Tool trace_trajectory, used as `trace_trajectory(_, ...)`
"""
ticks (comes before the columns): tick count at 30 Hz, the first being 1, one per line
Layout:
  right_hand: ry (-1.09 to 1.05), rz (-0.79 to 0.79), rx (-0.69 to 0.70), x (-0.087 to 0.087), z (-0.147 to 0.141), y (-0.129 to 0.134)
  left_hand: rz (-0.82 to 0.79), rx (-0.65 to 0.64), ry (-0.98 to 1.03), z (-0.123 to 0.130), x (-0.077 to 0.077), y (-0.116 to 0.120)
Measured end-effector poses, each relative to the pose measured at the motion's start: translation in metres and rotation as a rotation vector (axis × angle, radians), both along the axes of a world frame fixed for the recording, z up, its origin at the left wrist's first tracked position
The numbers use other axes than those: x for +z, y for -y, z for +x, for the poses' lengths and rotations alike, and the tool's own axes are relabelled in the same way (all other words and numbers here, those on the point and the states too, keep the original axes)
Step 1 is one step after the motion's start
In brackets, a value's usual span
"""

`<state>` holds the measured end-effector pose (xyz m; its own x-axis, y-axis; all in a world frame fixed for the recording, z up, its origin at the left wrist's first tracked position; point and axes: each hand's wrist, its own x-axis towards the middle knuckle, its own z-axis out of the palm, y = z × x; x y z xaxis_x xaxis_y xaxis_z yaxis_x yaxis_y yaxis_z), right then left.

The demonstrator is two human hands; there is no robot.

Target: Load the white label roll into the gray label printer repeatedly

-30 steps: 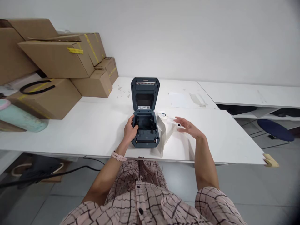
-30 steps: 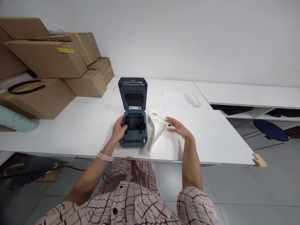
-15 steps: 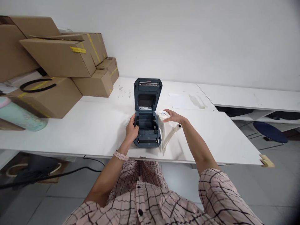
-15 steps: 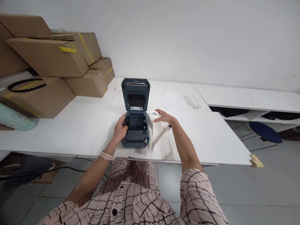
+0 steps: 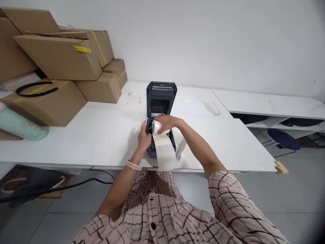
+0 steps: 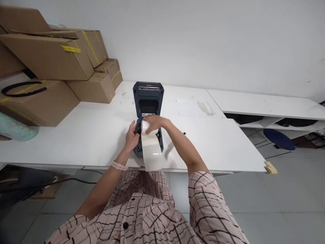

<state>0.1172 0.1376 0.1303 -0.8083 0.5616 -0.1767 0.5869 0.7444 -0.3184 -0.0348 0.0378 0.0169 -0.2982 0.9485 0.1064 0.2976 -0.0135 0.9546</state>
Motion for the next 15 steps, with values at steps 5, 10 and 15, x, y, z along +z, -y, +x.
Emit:
trace_trajectory(5, 0.16, 0.051, -0.011, -0.028, -0.019, -0.005, -0.075, 0.014, -0.008, 0.003, 0.009, 0.003)
trace_trajectory(10, -0.05, 0.085, -0.027, -0.035, 0.013, 0.024, -0.053, 0.006, 0.016, 0.002, 0.006, 0.003)
trace_trajectory(15, -0.349, 0.057, -0.026, -0.049, 0.051, 0.104, 0.016, 0.009, 0.069, 0.002, -0.001, 0.002)
